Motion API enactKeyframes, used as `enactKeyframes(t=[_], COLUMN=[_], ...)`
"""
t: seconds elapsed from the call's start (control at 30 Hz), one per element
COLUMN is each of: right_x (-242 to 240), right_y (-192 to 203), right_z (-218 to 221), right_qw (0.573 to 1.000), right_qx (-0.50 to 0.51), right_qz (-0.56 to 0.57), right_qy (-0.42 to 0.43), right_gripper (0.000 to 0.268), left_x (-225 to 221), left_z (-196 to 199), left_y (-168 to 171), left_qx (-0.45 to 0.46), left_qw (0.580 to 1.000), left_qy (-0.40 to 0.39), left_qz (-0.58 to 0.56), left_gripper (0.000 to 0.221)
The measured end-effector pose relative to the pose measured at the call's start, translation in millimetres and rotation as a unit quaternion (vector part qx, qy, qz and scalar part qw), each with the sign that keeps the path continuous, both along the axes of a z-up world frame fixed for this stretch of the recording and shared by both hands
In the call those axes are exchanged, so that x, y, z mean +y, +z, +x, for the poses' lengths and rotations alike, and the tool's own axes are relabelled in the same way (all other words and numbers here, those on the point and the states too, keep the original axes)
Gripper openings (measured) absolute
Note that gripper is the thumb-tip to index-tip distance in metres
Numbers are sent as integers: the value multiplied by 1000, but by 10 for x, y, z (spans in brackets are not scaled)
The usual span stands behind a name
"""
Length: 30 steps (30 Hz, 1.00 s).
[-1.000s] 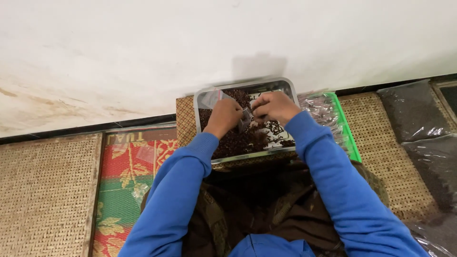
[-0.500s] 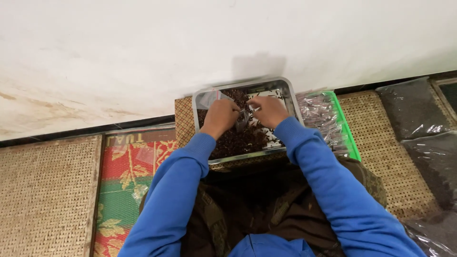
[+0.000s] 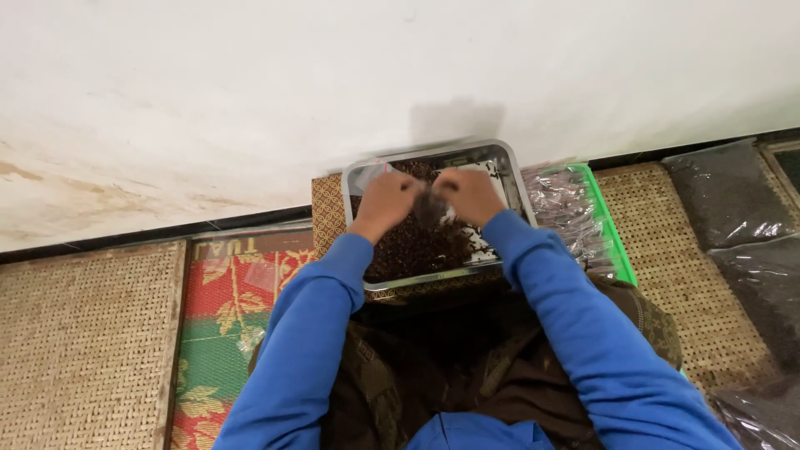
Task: The person fills small plastic bags with cloves from a metal tray by hand and places the filled bags into plastic baskets.
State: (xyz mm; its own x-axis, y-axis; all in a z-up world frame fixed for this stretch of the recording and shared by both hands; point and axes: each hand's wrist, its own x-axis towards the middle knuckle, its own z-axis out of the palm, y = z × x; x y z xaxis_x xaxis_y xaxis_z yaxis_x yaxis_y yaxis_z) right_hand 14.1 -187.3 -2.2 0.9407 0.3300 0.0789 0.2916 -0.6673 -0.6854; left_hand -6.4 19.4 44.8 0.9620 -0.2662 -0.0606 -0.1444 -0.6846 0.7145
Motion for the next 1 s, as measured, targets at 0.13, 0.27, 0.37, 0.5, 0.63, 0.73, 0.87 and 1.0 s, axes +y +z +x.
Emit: enactKeyframes(t=[0.13,0.27,0.37,0.5,0.63,0.73,0.87,1.0], right_x=[-144,-151,-105,-100,-116,-111,-103,-110], right_y=[85,-86,41,156,305,263,319,399], right_z=[117,244,158,79,-36,-17,-81,-137], right_qw=[983,913,913,925,951,961,969,979], right_qx=[71,142,151,151,127,105,92,83], right_qz=[157,369,368,338,277,253,227,184], right_qy=[-69,-104,-94,-81,-42,-43,-26,-9], right_gripper=[15,21,24,27,27,27,28,27], left_x=[87,86,44,0,8,-51,-34,-10], left_z=[156,210,172,214,196,104,205,171], left_y=[-154,-304,-234,-286,-272,-120,-301,-263], left_qx=[93,80,57,84,77,72,45,51], left_qw=[974,959,954,938,948,945,949,952], left_qy=[48,40,66,107,83,98,81,74], left_qz=[-200,-269,-288,-318,-297,-305,-300,-293], left_gripper=[69,61,33,28,22,20,22,22])
